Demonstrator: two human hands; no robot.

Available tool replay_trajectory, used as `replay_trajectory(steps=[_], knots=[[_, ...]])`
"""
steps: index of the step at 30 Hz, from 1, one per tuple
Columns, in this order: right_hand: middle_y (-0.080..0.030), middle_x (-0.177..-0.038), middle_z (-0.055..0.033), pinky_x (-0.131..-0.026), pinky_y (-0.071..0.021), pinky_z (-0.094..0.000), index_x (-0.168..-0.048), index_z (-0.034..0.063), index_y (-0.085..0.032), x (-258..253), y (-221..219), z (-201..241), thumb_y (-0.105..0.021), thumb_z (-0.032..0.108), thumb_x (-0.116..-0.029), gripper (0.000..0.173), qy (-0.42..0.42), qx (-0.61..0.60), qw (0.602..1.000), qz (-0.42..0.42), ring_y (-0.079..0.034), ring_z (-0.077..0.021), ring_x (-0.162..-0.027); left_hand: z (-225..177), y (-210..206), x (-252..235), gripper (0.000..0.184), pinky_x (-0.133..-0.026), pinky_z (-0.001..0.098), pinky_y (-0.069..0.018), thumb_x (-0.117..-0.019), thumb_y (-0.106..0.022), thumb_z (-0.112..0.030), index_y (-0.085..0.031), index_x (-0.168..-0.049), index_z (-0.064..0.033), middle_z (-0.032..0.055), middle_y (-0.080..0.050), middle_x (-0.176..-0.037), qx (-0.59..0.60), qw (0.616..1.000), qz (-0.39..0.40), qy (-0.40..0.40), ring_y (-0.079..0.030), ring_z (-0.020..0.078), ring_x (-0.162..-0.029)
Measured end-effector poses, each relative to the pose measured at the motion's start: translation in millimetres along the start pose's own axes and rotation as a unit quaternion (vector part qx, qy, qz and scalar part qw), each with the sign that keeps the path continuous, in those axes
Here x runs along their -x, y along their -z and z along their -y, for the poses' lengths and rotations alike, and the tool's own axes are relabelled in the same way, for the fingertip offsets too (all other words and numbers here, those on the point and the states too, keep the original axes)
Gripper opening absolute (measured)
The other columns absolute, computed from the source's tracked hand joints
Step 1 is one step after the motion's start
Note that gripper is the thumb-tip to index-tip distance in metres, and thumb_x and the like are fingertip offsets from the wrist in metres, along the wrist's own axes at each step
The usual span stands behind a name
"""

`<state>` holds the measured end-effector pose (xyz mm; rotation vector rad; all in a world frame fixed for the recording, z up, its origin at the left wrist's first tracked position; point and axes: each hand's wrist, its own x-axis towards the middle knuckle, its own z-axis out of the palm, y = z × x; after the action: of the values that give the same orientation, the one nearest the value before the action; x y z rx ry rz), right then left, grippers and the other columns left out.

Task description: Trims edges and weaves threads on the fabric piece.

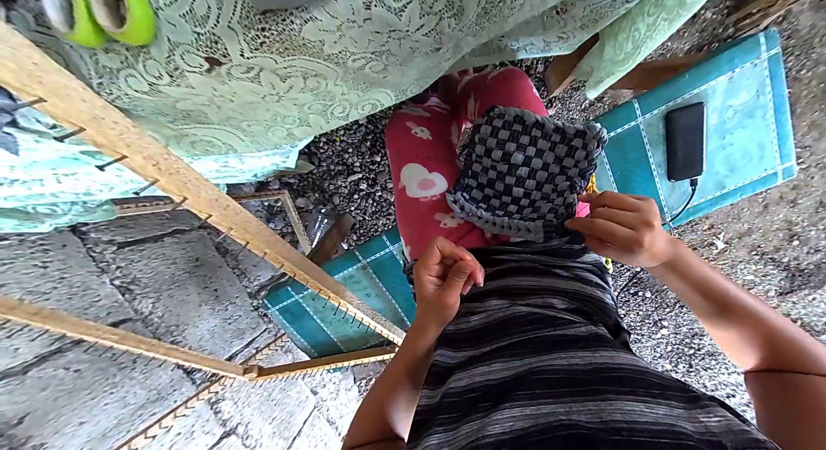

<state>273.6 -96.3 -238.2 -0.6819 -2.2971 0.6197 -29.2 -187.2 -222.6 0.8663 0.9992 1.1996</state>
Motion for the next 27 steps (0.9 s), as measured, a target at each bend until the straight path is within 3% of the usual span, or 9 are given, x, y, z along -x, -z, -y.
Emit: replay_trajectory(steps=[4,7,9,11,14,17,20,27], knots=[[-0.057,-0.06,-0.0061,-0.085,-0.0573,-0.041,-0.097,0.001,-0.076,-1,-1,-1,-0.059,0.005,-0.0933,0.017,0.02,0.012,1.0,-0.008,-0.062,-0.0207,-0.062,-1,0,-2,0.003,-0.061,0.0166,-0.0539,-0.1028,-0.062,-0.024,-0.062,-0.101,-0.0217,-0.0066,-0.068,-0.076,-0.002,1.0,-0.008,-0.006,-0.063,0.0014,-0.063],[-0.055,-0.06,-0.006,-0.079,-0.0564,-0.0391,-0.096,0.0007,-0.076,-4,-3,-2,-0.061,0.005,-0.0926,0.016,0.031,0.026,0.999,-0.016,-0.06,-0.0212,-0.062,-2,-1,-3,0.002,-0.061,0.0165,-0.0538,-0.1027,-0.062,-0.024,-0.062,-0.102,-0.0219,-0.0067,-0.067,-0.076,0.004,1.0,-0.007,-0.005,-0.063,0.0013,-0.062],[-0.062,-0.073,-0.0093,-0.076,-0.0548,-0.0366,-0.098,0.002,-0.076,-5,-3,-3,-0.062,0.006,-0.0927,0.015,0.042,0.043,0.998,-0.024,-0.064,-0.0237,-0.075,-2,-1,-3,0.002,-0.061,0.0166,-0.054,-0.1023,-0.063,-0.024,-0.062,-0.102,-0.022,-0.0066,-0.067,-0.076,0.009,1.0,-0.009,-0.002,-0.063,0.0013,-0.062],[-0.066,-0.091,-0.013,-0.083,-0.0533,-0.0361,-0.1,0.0045,-0.075,-4,-6,-4,-0.064,0.009,-0.0933,0.014,0.045,0.049,0.997,-0.029,-0.065,-0.0254,-0.091,0,-2,-3,0.002,-0.06,0.0161,-0.0538,-0.1023,-0.063,-0.024,-0.062,-0.102,-0.022,-0.0066,-0.067,-0.076,0.014,1.0,-0.012,0.0,-0.063,0.0009,-0.062],[-0.061,-0.114,-0.0156,-0.098,-0.0483,-0.0362,-0.105,0.0062,-0.073,1,-11,-4,-0.066,0.009,-0.0938,0.014,0.032,0.043,0.998,-0.043,-0.058,-0.0264,-0.111,0,-4,-4,0.002,-0.061,0.0159,-0.0537,-0.1026,-0.062,-0.023,-0.062,-0.102,-0.0219,-0.0065,-0.067,-0.076,0.024,1.0,-0.013,-0.001,-0.063,0.0008,-0.062],[-0.056,-0.125,-0.0138,-0.103,-0.0426,-0.036,-0.105,0.0079,-0.072,6,-15,-3,-0.068,0.013,-0.0946,0.013,0.033,0.069,0.995,-0.062,-0.052,-0.0259,-0.119,-1,-2,-4,0.002,-0.059,0.0157,-0.053,-0.103,-0.062,-0.023,-0.062,-0.102,-0.0216,-0.0067,-0.067,-0.076,0.016,1.0,-0.018,-0.003,-0.062,0.0005,-0.061],[-0.056,-0.128,-0.0113,-0.105,-0.037,-0.0379,-0.105,0.0095,-0.071,7,-15,-6,-0.067,0.018,-0.0959,0.014,0.042,0.091,0.992,-0.075,-0.05,-0.0255,-0.121,-6,5,-4,0.004,-0.058,0.0156,-0.052,-0.1028,-0.062,-0.026,-0.062,-0.101,-0.0221,-0.007,-0.066,-0.074,0.001,0.999,-0.031,-0.011,-0.06,0.0003,-0.06],[-0.057,-0.125,-0.0116,-0.105,-0.0343,-0.0414,-0.104,0.01,-0.071,11,-12,-10,-0.067,0.022,-0.0963,0.015,0.048,0.083,0.993,-0.063,-0.049,-0.0269,-0.121,-38,49,5,0.006,-0.056,0.0163,-0.0523,-0.102,-0.062,-0.035,-0.065,-0.101,-0.0297,-0.013,-0.066,-0.075,-0.081,0.989,-0.106,-0.059,-0.061,-0.0007,-0.06]])
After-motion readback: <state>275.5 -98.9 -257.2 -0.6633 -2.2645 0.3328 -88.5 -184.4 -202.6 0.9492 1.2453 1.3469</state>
